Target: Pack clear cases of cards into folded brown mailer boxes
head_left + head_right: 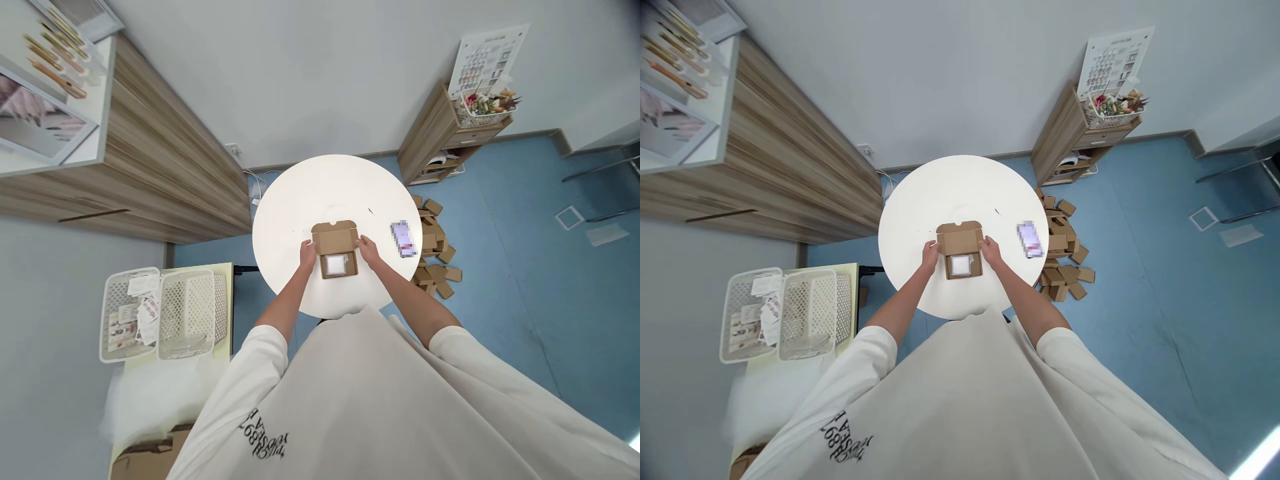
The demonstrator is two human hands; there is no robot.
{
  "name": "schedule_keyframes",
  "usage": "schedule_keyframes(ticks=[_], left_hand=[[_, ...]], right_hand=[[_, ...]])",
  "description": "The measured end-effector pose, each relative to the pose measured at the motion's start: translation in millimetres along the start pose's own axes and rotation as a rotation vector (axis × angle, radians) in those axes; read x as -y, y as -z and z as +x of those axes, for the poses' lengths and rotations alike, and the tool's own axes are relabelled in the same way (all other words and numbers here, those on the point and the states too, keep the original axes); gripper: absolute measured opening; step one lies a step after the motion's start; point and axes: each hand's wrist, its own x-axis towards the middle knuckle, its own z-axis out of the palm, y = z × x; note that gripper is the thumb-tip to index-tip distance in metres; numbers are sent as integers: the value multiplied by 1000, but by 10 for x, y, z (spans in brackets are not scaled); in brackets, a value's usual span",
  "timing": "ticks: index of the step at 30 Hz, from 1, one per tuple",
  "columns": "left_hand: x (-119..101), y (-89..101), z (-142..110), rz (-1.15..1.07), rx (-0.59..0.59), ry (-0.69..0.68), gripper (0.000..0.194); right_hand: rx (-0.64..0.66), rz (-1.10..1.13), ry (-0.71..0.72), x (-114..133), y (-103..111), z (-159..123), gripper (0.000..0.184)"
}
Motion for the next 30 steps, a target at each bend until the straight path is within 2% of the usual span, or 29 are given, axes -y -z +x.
schedule_keyframes(ticks=[3,5,11,16,20,24,28,30], left_hand=[[-5,9,-35,-23,53,-95,33],[-4,24,-59,-20,111,-133,38],[16,96,-61,-60,221,-31,64],[63,159,-41,-106,320,39,83],[78,208,-66,-67,404,40,94],[56,272,-99,-82,432,35,95],[-13,345,-128,-85,444,-25,93],[-36,366,-147,-99,448,-65,86]], right_hand=[[-28,156,5,66,17,-61,52],[-28,222,6,75,12,-108,51],[36,335,-100,23,10,-101,68],[155,282,-161,26,84,-97,82],[237,265,-164,44,151,-158,85],[275,244,-139,55,191,-202,87],[291,355,-129,65,219,-191,82],[290,420,-109,52,223,-177,80]])
